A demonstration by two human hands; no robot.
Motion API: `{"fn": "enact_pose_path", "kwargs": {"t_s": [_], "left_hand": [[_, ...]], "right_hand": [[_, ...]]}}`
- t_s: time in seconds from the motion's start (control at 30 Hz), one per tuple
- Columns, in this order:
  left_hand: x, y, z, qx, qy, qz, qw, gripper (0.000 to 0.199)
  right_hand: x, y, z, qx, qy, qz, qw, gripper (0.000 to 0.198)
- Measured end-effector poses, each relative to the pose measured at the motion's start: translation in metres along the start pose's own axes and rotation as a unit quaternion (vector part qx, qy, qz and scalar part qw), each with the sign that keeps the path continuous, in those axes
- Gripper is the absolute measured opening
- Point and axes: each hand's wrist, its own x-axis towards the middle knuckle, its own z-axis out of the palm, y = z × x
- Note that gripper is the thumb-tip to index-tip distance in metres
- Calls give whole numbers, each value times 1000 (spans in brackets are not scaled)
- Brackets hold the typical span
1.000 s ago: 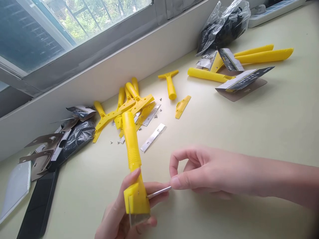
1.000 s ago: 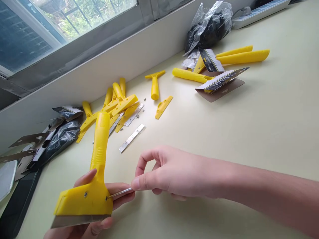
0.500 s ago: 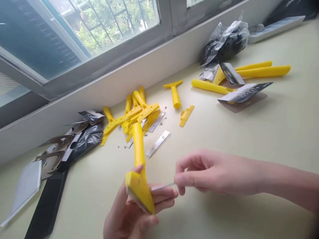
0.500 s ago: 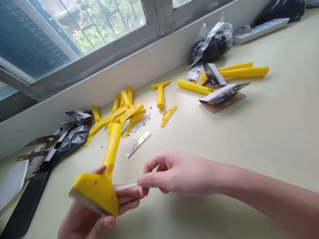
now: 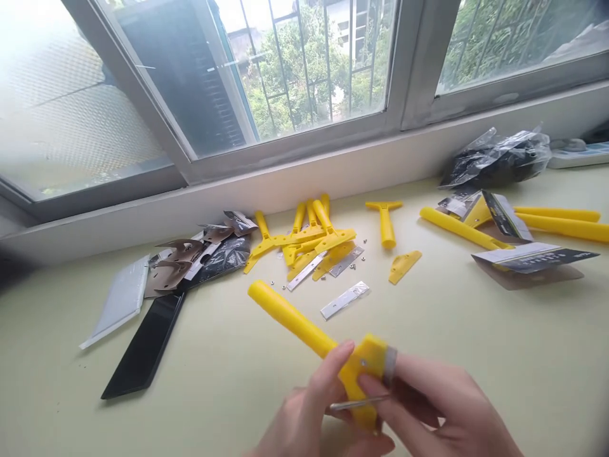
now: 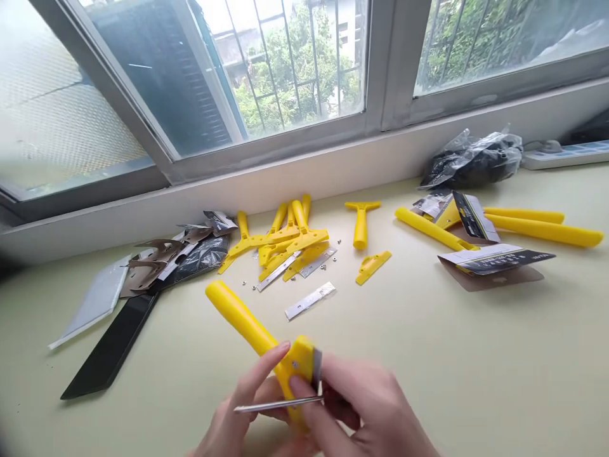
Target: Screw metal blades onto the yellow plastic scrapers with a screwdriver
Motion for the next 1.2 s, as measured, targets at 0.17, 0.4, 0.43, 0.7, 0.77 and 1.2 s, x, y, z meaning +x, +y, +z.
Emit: {"fn": "enact_pose_path", "kwargs": {"t_s": [0.17,0.4,0.43,0.7,0.77,1.2], "left_hand": [[26,15,-60,204,136,36,969,39],[55,-19,-266,609,177,-192,749,42],[52,-23,-285,610,150,-216,748,45],[44,11,-276,593,212,-192,753,22],[55,17,-244,564,219,-175,777,31],[64,6,-79,149,92,-274,946,16]], "right_hand": [[21,5,-32,155,97,244,952,48],[42,16,-53,222,87,270,933,59],[42,16,-51,223,85,269,933,59],[37,7,-35,221,130,234,938,53],[34,5,-33,226,150,230,935,54],[35,15,-45,123,99,176,972,52]]}}
